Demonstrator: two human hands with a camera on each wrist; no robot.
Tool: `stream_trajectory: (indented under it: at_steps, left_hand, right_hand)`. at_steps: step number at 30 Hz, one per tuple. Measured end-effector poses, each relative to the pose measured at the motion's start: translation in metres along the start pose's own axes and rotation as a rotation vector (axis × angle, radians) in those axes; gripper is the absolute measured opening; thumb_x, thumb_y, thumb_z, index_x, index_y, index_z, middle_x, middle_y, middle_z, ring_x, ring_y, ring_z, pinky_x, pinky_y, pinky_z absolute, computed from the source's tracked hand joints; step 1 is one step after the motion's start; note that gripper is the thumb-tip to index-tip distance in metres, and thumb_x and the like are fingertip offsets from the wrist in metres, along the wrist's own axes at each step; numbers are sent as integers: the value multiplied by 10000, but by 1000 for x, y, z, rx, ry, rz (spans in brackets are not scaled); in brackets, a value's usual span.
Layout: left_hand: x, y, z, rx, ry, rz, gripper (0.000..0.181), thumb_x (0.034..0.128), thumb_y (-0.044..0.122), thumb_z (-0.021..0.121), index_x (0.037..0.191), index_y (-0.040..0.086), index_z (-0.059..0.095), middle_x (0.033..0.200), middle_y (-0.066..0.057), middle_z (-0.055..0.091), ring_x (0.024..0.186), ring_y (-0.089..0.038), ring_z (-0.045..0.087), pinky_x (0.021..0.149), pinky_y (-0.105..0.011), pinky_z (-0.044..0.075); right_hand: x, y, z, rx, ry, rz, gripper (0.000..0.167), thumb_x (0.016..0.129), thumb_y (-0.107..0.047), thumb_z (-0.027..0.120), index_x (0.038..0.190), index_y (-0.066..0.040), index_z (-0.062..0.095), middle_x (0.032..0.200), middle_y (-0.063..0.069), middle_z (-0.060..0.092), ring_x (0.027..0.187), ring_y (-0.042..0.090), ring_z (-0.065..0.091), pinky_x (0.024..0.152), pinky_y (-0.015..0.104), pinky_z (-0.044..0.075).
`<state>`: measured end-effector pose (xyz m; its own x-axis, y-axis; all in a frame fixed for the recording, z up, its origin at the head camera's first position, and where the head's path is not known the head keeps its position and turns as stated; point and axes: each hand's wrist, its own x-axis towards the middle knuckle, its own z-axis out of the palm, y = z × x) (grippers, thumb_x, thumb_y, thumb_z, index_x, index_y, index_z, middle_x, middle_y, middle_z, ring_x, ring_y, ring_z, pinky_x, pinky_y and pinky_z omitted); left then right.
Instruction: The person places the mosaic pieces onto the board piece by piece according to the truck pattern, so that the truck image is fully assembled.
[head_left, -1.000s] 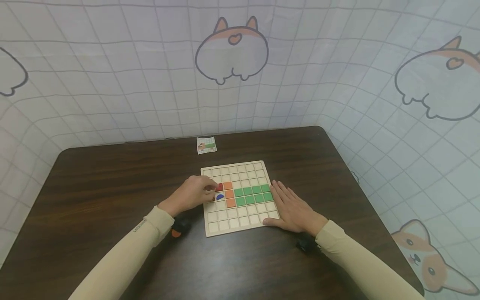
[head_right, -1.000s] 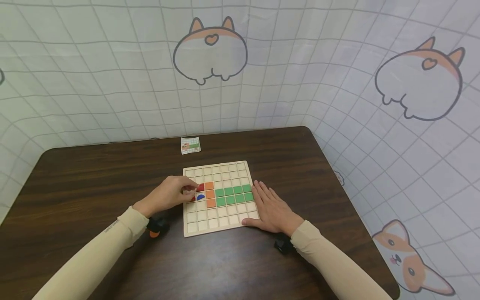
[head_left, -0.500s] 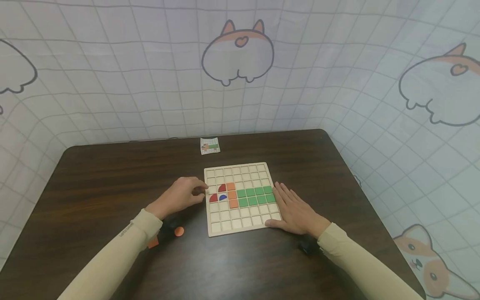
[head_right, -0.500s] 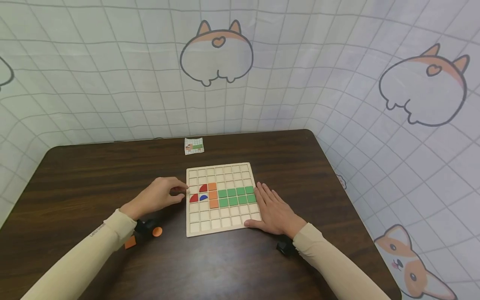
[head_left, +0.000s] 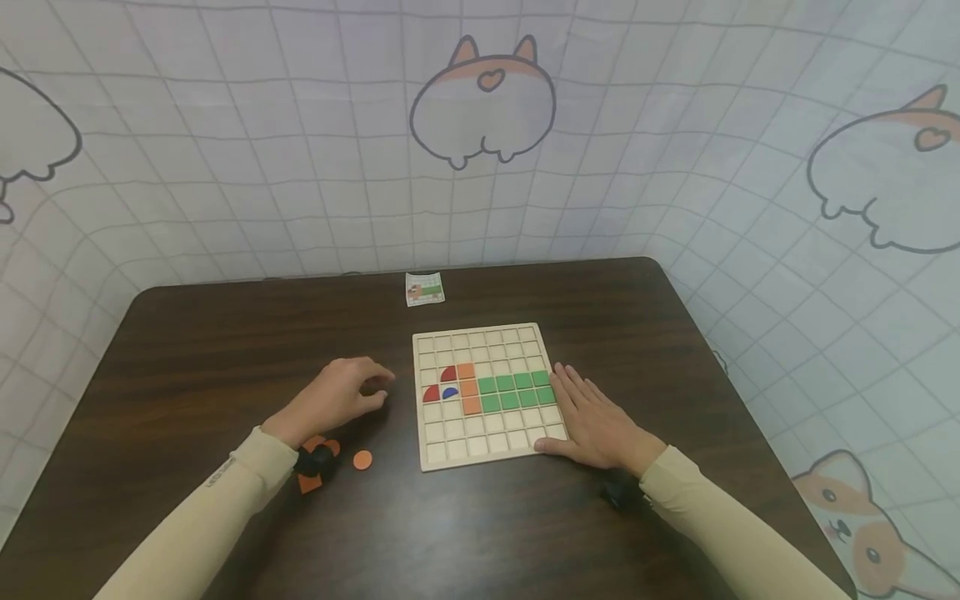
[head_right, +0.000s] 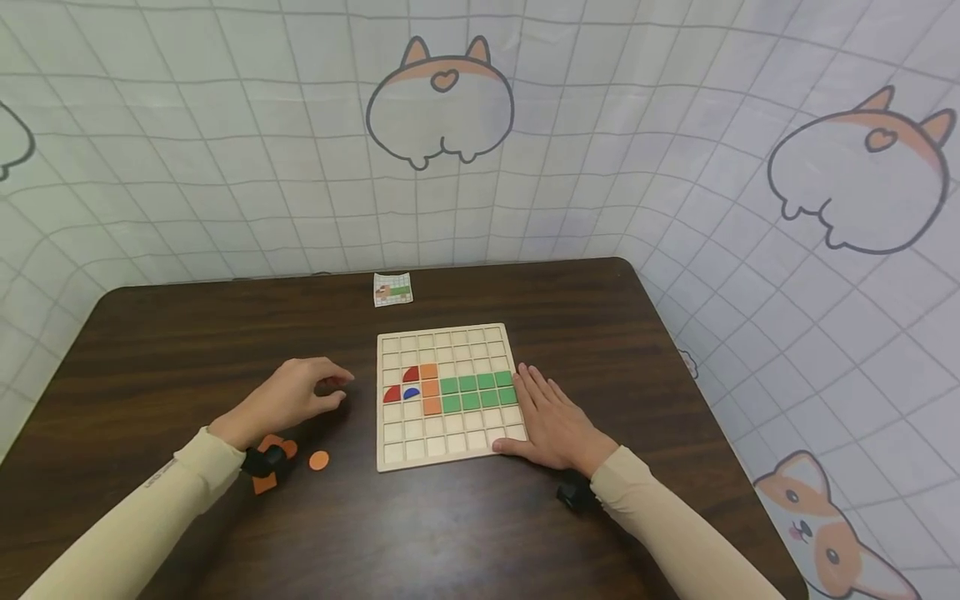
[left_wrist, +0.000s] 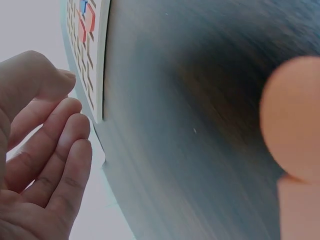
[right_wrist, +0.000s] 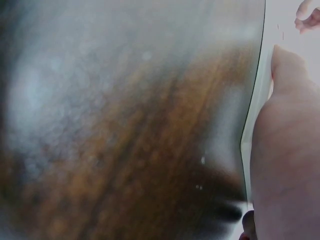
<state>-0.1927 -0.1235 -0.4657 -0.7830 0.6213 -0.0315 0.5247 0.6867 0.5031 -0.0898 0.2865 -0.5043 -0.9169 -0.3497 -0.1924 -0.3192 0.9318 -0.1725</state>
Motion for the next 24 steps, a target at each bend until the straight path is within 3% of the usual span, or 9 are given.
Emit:
stream_trajectory:
  at_steps: [9,24]
  left_hand:
    - [-23,-11,-10,28,2,5,281,916,105,751,1189,40,753,1121,-83,761,997,-237,728,854,-414,617]
    - [-66,-38,-24,-47,-73,-35,301,911,130,752,1206,70,741,1172,-42,755,1021,-218,721,860,-409,607]
  right_hand:
    - [1,0,0,-8,-3,7,1140,919,-814,459,1655,-10,124,1750,181,110,1634,361,143,1294,551,264]
    - [0,0,0,-5,2,-7,1115,934,-771,497,1650,3,136,1746,194,113,1630,368,153,1296,555,253]
